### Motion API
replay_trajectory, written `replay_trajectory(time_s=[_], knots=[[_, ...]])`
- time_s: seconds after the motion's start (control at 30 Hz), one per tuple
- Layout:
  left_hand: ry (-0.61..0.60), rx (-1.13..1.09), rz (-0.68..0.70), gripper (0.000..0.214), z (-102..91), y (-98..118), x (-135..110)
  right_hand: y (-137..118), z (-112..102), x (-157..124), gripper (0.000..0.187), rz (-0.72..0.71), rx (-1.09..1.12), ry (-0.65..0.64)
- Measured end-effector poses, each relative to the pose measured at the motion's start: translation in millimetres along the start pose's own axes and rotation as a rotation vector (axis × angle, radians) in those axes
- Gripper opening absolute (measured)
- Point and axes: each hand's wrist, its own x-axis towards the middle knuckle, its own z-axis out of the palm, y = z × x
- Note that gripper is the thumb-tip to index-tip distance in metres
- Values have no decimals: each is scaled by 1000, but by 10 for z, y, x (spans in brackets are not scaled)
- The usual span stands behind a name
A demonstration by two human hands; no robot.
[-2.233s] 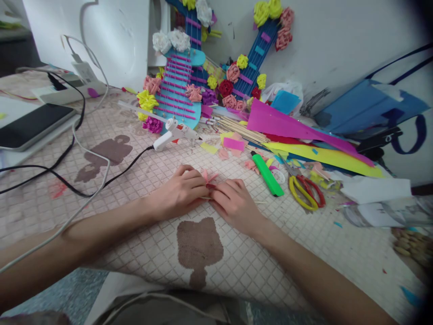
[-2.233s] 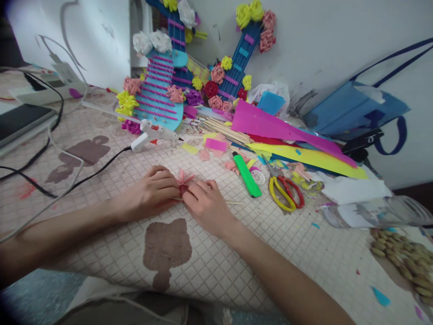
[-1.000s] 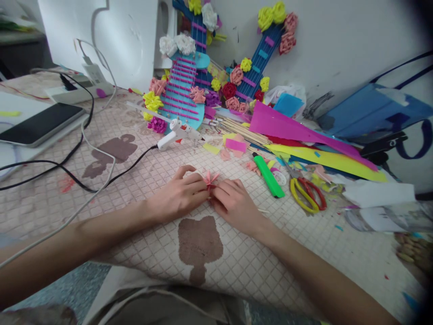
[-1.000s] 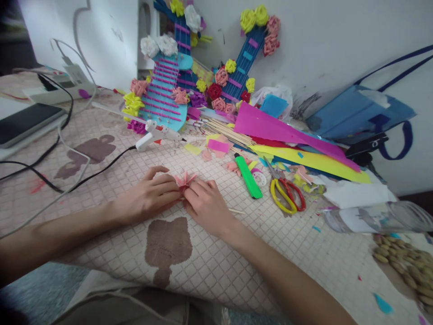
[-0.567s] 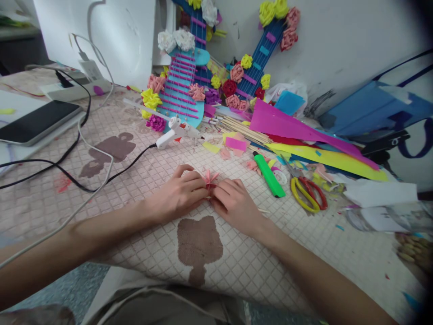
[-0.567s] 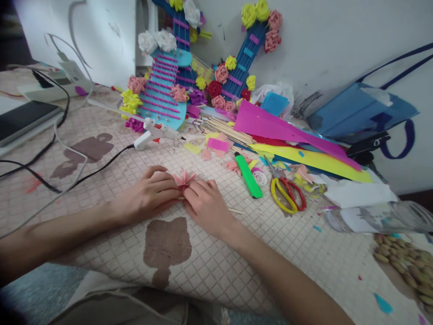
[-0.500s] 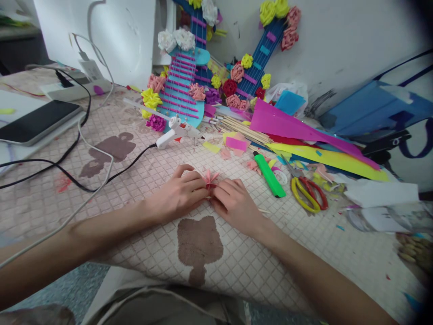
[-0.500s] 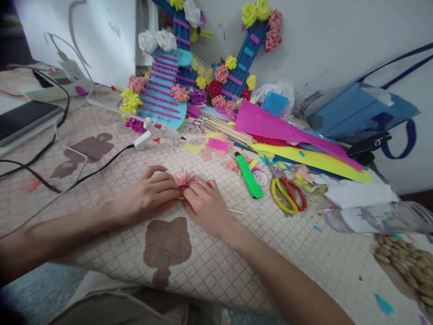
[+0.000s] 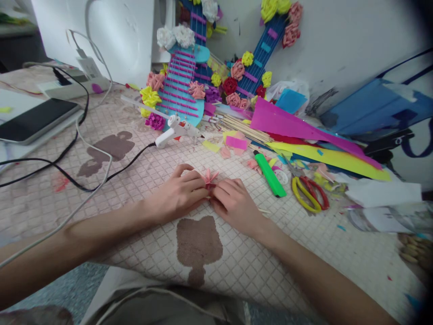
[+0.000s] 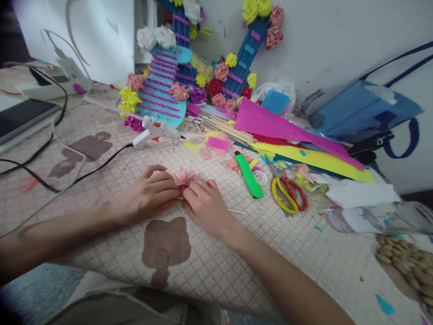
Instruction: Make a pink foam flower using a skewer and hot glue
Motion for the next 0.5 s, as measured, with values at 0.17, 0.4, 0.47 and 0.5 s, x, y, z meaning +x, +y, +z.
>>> replay_trajectory(time_s=[0.17,0.4,0.47,0.5], knots=[[-19,15,-14,21,-1,8,6,-2,-3,5,14,-2,-2,3],[-15,-22,-40,17,13,14,7,-13,-28,1,15,17,27,-6],[-4,-43,-46,16,20,13,4,-16,-32,1,15,27,42,2],[5,-53,-50,15,23,12,3,-17,-32,1,15,32,50,7]])
